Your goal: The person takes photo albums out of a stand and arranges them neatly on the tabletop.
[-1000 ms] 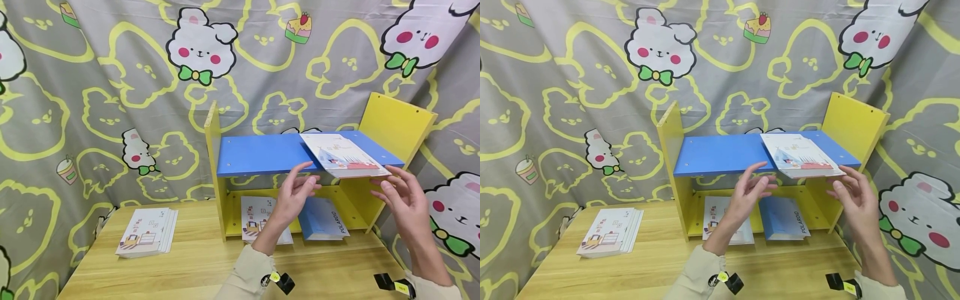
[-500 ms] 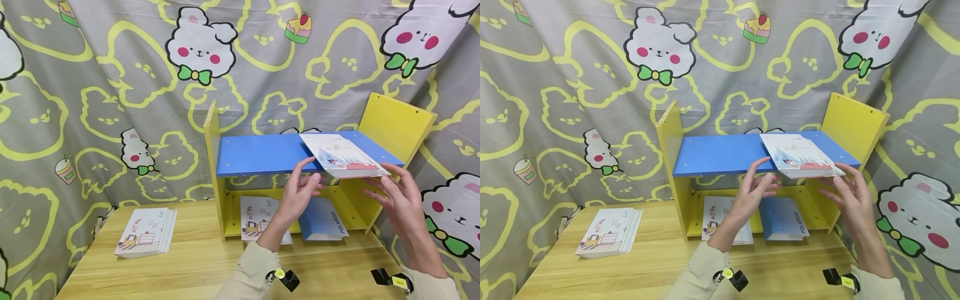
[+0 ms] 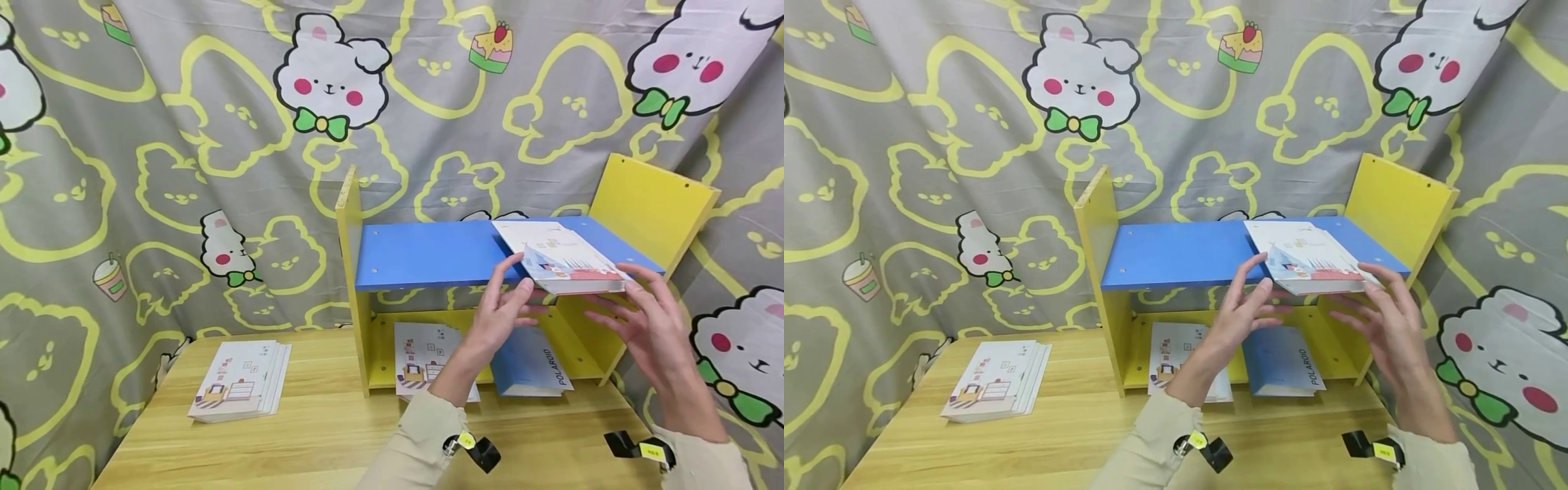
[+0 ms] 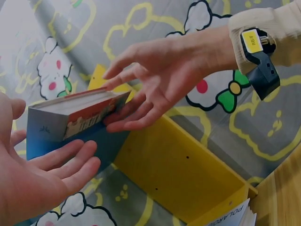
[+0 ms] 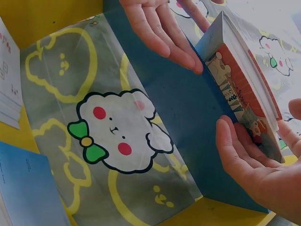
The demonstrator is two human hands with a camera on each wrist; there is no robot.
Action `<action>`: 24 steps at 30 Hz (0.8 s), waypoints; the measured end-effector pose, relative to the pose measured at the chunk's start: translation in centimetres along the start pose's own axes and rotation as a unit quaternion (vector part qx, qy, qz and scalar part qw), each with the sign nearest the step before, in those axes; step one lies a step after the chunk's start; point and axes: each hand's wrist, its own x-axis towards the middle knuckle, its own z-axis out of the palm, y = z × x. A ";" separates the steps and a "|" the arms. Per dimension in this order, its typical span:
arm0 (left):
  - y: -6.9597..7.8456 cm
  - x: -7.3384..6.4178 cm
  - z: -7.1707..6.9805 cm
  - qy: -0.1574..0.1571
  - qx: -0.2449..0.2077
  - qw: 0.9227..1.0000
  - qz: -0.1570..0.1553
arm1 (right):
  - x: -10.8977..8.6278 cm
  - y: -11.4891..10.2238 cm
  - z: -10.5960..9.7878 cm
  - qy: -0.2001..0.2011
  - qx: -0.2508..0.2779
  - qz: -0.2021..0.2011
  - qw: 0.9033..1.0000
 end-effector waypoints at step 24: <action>-0.2 1.6 1.3 -0.013 -0.096 0.995 -0.027 | 1.5 1.3 -0.6 -0.008 0.137 0.002 0.990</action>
